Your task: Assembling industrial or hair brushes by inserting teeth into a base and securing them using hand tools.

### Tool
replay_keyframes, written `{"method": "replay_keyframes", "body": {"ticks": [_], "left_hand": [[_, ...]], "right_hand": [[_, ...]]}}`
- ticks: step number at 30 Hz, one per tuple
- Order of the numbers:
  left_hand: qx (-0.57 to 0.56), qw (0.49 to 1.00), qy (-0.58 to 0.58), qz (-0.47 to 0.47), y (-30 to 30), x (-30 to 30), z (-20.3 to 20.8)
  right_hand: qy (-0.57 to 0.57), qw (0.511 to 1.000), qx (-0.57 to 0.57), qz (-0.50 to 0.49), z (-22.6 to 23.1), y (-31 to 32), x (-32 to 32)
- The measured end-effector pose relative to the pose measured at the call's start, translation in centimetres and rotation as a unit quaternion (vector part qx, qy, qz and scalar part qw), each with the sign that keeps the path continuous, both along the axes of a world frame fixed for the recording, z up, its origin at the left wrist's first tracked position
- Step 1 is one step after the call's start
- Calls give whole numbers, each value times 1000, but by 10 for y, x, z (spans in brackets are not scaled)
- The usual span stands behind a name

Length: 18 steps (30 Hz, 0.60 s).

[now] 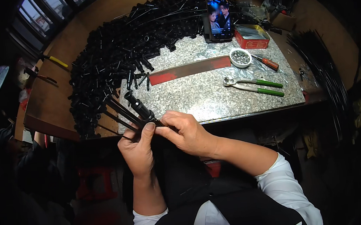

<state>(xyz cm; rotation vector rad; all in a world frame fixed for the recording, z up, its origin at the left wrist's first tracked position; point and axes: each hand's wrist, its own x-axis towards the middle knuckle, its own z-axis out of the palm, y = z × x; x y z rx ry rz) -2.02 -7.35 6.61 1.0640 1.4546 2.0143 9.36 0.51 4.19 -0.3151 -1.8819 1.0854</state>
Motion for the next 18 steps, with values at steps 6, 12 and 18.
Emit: {"method": "replay_keyframes", "body": {"ticks": [6, 12, 18], "left_hand": [[-23, 999, 44, 3, -2, -5, 4], [-14, 1000, -14, -21, -3, -9, 1], [42, 996, -58, -61, -3, -11, -8]], "right_hand": [[9, 999, -12, 33, -6, -5, -4], [-51, 997, -37, 45, -3, -4, 2], [-93, 977, -167, 100, -1, 5, 7]]}}
